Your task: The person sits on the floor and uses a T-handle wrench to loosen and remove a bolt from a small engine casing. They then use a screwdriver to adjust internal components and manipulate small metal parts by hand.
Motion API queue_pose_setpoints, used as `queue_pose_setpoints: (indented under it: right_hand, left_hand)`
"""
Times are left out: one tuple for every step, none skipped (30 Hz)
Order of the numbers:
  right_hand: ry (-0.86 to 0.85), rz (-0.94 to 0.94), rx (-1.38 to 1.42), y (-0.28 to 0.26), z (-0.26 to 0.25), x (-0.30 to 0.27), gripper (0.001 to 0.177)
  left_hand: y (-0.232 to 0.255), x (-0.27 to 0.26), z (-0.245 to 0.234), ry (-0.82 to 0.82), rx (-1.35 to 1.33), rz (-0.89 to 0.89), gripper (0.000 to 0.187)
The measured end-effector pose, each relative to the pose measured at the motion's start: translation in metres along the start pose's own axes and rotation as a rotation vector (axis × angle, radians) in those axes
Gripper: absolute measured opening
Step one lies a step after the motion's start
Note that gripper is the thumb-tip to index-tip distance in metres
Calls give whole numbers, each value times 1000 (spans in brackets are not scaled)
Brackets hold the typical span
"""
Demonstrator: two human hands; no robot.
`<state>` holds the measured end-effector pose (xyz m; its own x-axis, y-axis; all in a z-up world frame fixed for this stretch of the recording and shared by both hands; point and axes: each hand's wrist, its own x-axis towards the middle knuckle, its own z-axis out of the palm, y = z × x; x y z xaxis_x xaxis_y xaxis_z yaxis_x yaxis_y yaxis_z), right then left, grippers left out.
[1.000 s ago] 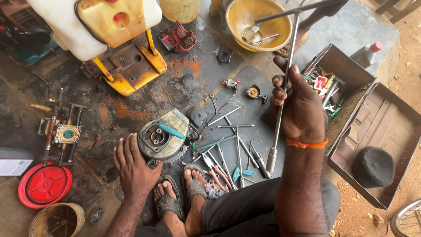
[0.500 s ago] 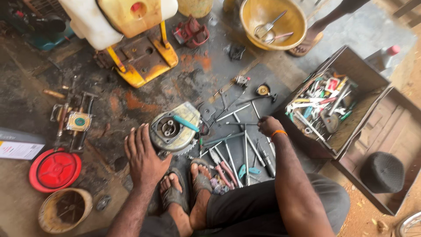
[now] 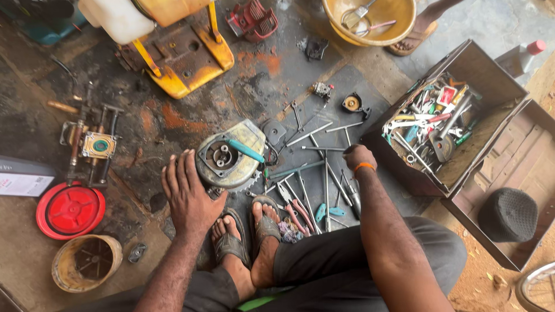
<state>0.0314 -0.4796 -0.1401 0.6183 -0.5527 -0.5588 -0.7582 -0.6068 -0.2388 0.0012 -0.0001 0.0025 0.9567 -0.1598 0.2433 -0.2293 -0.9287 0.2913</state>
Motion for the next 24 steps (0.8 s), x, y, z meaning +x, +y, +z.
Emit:
queue_pose_setpoints:
  right_hand:
    - [-47,-44,29,-2,4,2,32]
    - [-94,-87,59,0,7,3,36]
    - [-92,-80,-14,1,12,4,39]
    - [-89,-71,-88,-1,21,1,42]
    - [-84,-63,-161,-4,28,-1,45]
    - [-79,-68,-300,-10,35,-3,54]
    - [-75,-69,-444,-14,43,-9,64]
    - [-77,-100,-471,-15,54,-18,61]
    - [-71,-123,-492,-14,63,-28,58]
    - [-50,-133,-533,-18,72,-38,51]
    - [-21,-139,-565,-20,72,-43,45]
    - [-1,-133,-509,-19,66,-41,39]
    - [14,-129,-453,-24,64,-41,34]
    - [29,-125,-396,-24,61,-39,29]
    - [-135,-77,-304,-20,56,-34,29]
    - [-297,-31,-210,-22,46,-22,33]
    - [-251,-125,-238,-20,40,-14,28]
    - [-206,-220,-264,-17,39,-10,24]
    - [-186,-207,-203,-17,37,-8,24]
    - [-165,-193,-142,-12,34,-7,28]
    - [-240,-135,-99,-9,29,-4,26]
    - [-315,-76,-58,-8,27,-2,24]
    - [-330,-124,-22,-6,30,-3,24]
    - [-345,-171,15,-2,28,-2,24]
  left_hand:
    - [0,0,0,-3,0,1,113]
    - [0,0,-1,-5,0,2,114]
    - [0,1,-1,-1,-1,4,114]
    - [0,0,-2,0,1,4,113]
    - [1,0,-2,2,2,6,113]
    - [1,1,-2,4,2,8,112]
    - [0,0,-1,-12,13,-4,113]
    - [-1,-1,0,-28,23,-16,113]
    - [-2,2,2,-42,29,-17,114]
    - [-2,0,2,-39,18,-27,113]
    - [-1,-1,0,-30,6,-26,113]
    - [1,0,-1,-21,-6,-24,113]
    - [3,1,-2,-7,-19,-12,113]
    - [4,4,-2,8,-32,-1,113]
    - [4,-2,-5,4,-33,-3,112]
    - [1,1,-4,17,-37,19,110]
    - [0,0,0,23,-41,12,108]
    - [-1,-3,3,30,-44,6,106]
    - [-2,-4,2,18,-44,10,108]
    - [-2,-6,0,7,-44,15,110]
    - [-1,-3,0,7,-47,16,113]
    - [-1,2,2,14,-42,15,112]
    - [-2,1,3,6,-36,12,111]
    - [-4,-2,2,-3,-30,8,111]
